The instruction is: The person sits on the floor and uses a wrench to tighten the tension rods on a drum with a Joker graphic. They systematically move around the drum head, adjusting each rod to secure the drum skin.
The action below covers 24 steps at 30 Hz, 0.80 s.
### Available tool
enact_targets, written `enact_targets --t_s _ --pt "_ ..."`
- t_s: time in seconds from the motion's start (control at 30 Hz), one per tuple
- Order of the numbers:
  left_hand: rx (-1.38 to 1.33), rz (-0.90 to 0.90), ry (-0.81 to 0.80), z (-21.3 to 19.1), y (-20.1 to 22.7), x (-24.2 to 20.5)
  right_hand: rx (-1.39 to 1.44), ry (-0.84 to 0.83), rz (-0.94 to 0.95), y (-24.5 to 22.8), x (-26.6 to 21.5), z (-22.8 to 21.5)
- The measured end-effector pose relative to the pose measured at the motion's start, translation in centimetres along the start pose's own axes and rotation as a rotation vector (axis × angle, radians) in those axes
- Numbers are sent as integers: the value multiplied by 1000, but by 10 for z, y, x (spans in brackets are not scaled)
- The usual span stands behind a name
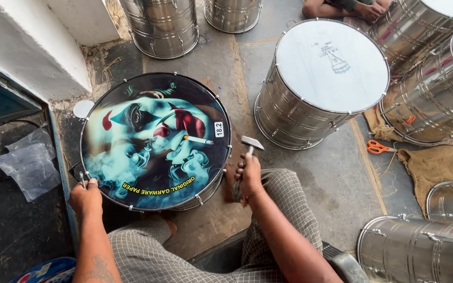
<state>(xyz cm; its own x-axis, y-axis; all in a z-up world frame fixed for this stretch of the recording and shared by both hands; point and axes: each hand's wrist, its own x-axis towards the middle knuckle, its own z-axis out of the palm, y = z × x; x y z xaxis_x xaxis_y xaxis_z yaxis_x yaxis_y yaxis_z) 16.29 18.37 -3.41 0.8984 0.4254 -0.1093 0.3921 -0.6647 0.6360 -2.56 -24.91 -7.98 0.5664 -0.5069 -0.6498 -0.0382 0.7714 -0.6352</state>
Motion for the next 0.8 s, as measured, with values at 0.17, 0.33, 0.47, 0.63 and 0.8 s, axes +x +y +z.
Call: enact_targets --t_s 0.17,0.33,0.47,0.63,0.8 --pt "73 -17 2 8 -5 7 6 -64 100 48 -28 -14" --pt "38 85 22 13 -17 19 -70 18 -16 35 -41 -17" --pt "52 37 58 19 -16 20 -101 -48 11 35 -45 -7" --pt "50 102 72 20 -19 22 -27 -122 17 34 -56 -18" --pt "18 43 62 14 -8 15 -277 -70 177 51 -81 -18"
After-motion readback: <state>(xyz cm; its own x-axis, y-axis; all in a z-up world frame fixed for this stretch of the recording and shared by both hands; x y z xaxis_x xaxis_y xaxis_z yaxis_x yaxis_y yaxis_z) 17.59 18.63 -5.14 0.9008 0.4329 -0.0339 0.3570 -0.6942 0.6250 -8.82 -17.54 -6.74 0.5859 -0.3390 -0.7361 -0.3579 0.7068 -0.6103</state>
